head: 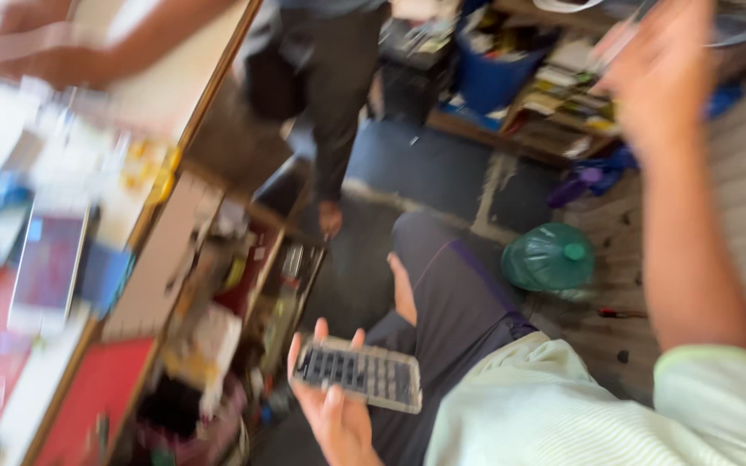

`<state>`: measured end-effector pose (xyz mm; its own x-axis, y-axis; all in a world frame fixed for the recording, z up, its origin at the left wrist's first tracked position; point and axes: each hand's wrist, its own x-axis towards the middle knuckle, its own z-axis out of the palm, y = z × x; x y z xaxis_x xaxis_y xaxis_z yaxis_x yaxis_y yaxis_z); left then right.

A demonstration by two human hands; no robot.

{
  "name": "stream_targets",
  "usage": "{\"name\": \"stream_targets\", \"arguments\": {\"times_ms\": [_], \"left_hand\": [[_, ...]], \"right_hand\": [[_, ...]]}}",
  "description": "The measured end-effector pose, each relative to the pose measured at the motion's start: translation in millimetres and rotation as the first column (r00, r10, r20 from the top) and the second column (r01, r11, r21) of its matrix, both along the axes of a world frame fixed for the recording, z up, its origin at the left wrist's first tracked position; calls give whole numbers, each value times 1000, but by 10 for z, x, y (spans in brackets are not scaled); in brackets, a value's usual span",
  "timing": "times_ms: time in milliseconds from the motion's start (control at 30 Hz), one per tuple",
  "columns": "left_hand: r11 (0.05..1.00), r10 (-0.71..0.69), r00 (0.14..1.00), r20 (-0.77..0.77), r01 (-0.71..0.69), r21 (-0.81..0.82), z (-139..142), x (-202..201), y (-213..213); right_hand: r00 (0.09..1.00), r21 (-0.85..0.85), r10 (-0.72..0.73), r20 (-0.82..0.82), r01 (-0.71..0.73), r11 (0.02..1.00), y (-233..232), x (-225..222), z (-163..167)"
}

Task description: The person sits on the floor repairing a smartphone. They disassemble the phone, remove the mid-frame and battery, handle small internal components, use a soldering iron on a small part, work on the frame with tweezers, reassemble the phone, and press the screen and buttons to test the reassembled device.

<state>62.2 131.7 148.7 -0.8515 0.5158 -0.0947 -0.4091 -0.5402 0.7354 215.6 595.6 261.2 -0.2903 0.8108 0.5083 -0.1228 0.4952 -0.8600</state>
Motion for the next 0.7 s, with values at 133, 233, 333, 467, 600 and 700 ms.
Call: {"name": "stream_targets", "arguments": {"times_ms": [133,233,333,467,600,700], "left_hand": [[998,20,999,51,-23,67,251,99,98],[995,46,997,54,-51,90,282,134,69],[995,62,996,67,-67,77,230,158,-4],[995,79,996,52,-82,62,149,151,-48],[995,82,996,46,-85,57,141,160,-51],[995,68,997,40,-71,75,151,174,-41]], "right_hand": [[865,-373,306,398,-152,915,-1211,-675,-1363],[845,-464,465,264,-312,829,-1537,-756,-1848],[816,-484,457,353,-259,836,-1644,-723,-1980],[774,-444,463,431,-264,856,-1695,-668,-2089],[738,-404,453,500,-264,876,-1674,-625,-2233],[817,-535,504,282,-302,789,-1661,-648,-2200]]}}
